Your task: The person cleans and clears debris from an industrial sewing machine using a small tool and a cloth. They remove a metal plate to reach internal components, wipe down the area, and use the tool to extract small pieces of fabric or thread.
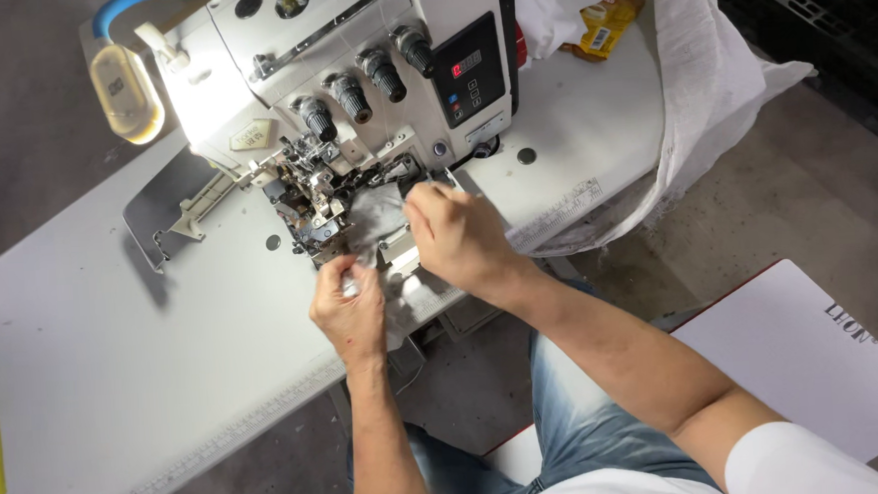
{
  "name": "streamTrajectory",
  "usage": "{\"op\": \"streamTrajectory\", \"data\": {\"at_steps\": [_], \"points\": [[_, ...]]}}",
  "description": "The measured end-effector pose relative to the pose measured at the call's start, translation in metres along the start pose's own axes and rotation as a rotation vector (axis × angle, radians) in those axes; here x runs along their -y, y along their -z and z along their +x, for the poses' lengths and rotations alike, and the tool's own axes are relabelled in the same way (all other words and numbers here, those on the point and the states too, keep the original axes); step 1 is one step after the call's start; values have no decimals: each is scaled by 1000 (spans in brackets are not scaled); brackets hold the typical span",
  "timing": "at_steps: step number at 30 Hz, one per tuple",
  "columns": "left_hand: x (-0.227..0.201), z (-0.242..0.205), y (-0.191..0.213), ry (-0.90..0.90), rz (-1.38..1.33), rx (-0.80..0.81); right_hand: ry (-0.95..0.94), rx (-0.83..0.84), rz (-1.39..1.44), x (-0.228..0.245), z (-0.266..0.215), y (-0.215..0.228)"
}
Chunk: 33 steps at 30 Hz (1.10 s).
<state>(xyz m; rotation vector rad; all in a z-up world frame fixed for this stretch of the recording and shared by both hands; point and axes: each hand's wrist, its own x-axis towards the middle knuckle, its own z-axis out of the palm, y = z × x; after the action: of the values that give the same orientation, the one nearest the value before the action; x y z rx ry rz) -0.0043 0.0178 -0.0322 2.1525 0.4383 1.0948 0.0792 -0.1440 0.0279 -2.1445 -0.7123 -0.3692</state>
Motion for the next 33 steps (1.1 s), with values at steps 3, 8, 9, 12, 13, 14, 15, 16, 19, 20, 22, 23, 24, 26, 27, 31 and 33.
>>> {"op": "streamTrajectory", "data": {"at_steps": [3,8,9,12,13,14,15,16,19,20,22,23,24,26,27,31,33], "points": [[16,-2,13,5,98,-57,30,-35,-26,0,21,-6],[62,4,33,24,226,-166,35,14,42,-15,28,-20],[70,5,37,35,259,-212,20,46,64,-12,29,-6],[79,6,40,77,236,-265,31,15,-56,9,17,29],[75,4,37,86,239,-266,32,24,-56,8,15,27],[72,4,35,103,227,-241,43,69,-89,9,13,25],[68,4,32,120,215,-215,53,115,-122,9,10,24],[53,5,33,120,217,-218,55,115,-120,9,11,13],[27,9,33,4,255,-98,92,67,-183,3,14,-21],[32,10,31,-27,305,-51,89,107,-164,-3,16,-34],[37,12,27,-64,349,-3,84,141,-149,-7,21,-40],[38,13,24,-54,381,1,85,177,-178,-5,24,-34],[40,10,26,-34,422,4,91,224,-200,-1,23,-29],[40,9,25,-34,432,0,103,228,-229,16,30,-3],[41,10,23,-39,440,-3,113,227,-258,24,35,10],[42,8,24,-53,450,-2,156,242,-345,15,40,-5],[46,8,22,-27,471,4,166,287,-409,-4,43,-28]]}}
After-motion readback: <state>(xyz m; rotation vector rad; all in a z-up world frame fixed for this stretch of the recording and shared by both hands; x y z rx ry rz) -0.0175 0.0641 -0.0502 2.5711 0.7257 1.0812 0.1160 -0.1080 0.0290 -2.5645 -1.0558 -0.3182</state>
